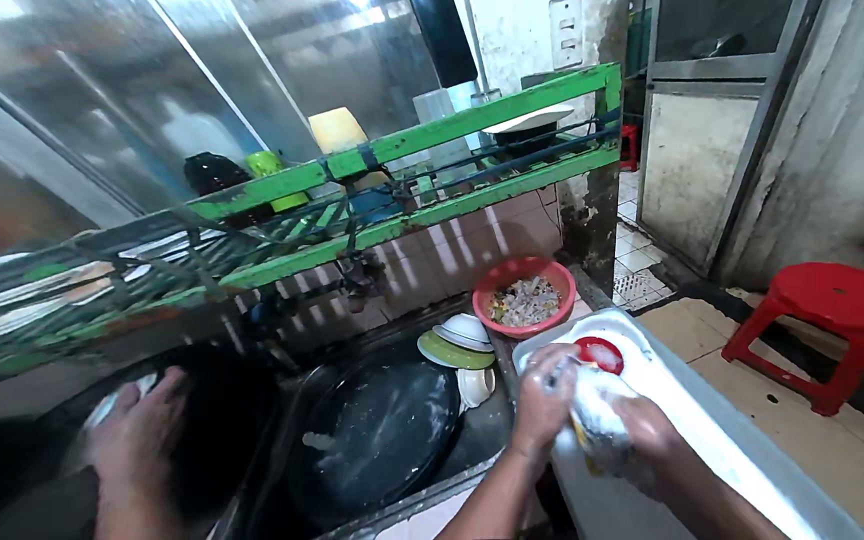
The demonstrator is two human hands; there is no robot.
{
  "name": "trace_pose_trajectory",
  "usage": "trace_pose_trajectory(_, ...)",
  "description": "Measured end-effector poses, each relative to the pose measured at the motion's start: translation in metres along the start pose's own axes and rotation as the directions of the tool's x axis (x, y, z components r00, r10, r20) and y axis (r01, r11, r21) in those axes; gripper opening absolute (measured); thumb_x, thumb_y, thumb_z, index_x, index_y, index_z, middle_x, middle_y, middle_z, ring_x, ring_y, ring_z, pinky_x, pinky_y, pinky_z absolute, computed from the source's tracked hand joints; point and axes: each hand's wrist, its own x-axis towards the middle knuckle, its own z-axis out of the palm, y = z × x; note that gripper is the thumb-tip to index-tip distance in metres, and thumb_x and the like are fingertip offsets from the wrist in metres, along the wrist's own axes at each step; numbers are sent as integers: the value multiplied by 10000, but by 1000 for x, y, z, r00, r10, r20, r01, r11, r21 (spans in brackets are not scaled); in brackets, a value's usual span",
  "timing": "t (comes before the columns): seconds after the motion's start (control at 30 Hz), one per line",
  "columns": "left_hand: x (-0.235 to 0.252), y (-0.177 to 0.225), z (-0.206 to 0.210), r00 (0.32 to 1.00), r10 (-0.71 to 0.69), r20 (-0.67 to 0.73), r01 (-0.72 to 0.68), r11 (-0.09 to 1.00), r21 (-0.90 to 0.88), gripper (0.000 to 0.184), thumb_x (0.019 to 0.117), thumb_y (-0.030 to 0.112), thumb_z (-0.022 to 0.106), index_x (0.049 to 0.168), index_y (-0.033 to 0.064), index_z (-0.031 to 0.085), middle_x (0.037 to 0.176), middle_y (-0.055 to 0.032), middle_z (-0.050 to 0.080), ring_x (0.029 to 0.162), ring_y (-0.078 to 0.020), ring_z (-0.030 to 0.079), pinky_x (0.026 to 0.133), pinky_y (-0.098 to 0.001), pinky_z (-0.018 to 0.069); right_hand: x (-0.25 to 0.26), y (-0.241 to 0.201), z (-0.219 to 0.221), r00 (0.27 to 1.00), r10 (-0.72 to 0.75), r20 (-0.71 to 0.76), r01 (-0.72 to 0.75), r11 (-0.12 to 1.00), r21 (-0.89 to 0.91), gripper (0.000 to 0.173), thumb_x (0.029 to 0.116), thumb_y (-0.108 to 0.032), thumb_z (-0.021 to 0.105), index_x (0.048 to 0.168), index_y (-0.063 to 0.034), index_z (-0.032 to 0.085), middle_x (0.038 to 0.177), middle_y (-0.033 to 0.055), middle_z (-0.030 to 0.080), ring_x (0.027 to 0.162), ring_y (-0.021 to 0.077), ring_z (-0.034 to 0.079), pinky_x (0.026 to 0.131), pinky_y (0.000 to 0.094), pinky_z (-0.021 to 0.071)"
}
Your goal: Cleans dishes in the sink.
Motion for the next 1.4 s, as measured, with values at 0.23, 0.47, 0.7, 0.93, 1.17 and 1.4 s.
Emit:
trace_pose_trajectory(0.23, -8, -137, -166, 760, -431, -487, 522, 851, 62, 505, 1121, 287, 343, 1470, -61, 453, 1483, -282, 476, 1361, -370, 484, 1133, -517, 401, 23, 35, -94, 947, -206, 246, 307, 351, -885, 452, 1022, -222, 596, 1361, 78, 588, 1396, 312, 570, 1340, 484, 512, 1153, 605, 365)
trace_pose_trajectory(0.47, 27, -59, -22, 972, -234, -17, 225, 908, 353, 453, 1070, 143, 451, 1479, -53, 465, 1523, -242, 474, 1429, -316, 459, 1201, -442, 374, 33, 55, -100, 977, 102, 185, 173, 115, -978, 572, 943, -243, 687, 1446, -14, 542, 1494, 253, 496, 1405, 505, 417, 1017, 706, 446)
trace_pose_trajectory(0.7, 45, -40, 98, 757, -426, 496, -70, 701, 710, 628, 1077, 441, 418, 1522, -2, 440, 1647, -196, 313, 1553, -341, 233, 1250, -544, 213, 35, 54, -99, 983, 118, 144, 120, 187, -975, 584, 943, -319, 693, 1473, -122, 547, 1491, 191, 529, 1416, 428, 447, 1073, 642, 437)
trace_pose_trajectory(0.93, 40, -42, 90, 810, -399, 429, 159, 854, 495, 418, 1114, 215, 372, 1370, -23, 603, 1410, -195, 601, 1351, -283, 543, 1164, -445, 395, 44, 62, -114, 962, -66, 266, 274, 291, -917, 542, 989, -383, 609, 1414, -47, 585, 1425, 209, 582, 1364, 416, 504, 1107, 605, 415)
trace_pose_trajectory(1.17, 10, -12, 50, 761, -610, 219, 620, 586, -522, 300, 1069, 129, 502, 1308, -43, 563, 1078, -165, 683, 953, -230, 681, 858, -406, 578, 32, 23, -100, 947, -300, -112, 159, 743, -650, 691, 890, -305, 752, 1448, 25, 514, 1452, 263, 534, 1371, 387, 505, 1164, 547, 382)
trace_pose_trajectory(1.4, -42, 54, 51, 844, -536, 14, 498, 773, -393, 267, 1074, 88, 407, 1236, -45, 573, 977, -94, 660, 837, -98, 645, 765, -281, 559, 25, 17, -24, 802, -593, -69, 481, 710, -515, 622, 860, -289, 757, 1365, 33, 590, 1294, 214, 663, 1224, 313, 636, 1068, 494, 498)
